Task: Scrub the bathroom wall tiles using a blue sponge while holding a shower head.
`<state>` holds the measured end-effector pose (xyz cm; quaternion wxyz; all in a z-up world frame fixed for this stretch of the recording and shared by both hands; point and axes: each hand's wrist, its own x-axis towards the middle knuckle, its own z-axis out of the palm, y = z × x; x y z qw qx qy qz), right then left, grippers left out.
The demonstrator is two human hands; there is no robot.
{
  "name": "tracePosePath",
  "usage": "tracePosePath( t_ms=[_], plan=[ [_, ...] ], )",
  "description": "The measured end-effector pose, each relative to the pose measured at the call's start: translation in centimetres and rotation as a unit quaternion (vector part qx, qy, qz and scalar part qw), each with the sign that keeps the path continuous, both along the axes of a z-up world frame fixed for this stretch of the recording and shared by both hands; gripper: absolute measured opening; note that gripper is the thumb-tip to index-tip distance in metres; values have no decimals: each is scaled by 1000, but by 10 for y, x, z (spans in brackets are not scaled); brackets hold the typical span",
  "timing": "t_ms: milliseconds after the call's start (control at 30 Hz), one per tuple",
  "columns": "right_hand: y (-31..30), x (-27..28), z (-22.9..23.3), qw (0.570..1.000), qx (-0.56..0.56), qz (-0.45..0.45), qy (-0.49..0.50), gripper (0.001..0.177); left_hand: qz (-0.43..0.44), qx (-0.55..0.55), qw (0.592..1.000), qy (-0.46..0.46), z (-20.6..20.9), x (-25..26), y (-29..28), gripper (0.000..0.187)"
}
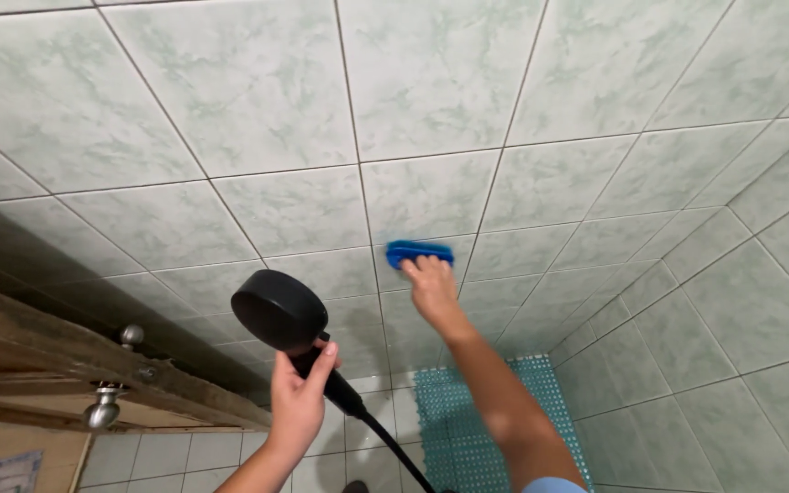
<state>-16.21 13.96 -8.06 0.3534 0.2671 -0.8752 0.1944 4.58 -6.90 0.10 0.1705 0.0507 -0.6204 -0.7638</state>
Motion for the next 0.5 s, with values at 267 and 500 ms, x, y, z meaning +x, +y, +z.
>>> tracePosePath(
  t_ms=[267, 500],
  plan=[
    [-88, 3, 13, 998, 1, 68, -5, 28, -1, -11, 1000, -1, -18, -11, -10, 26],
    [-128, 6, 23, 991, 67, 117, 15, 26, 0, -27, 1000, -15, -17, -15, -17, 26]
  ],
)
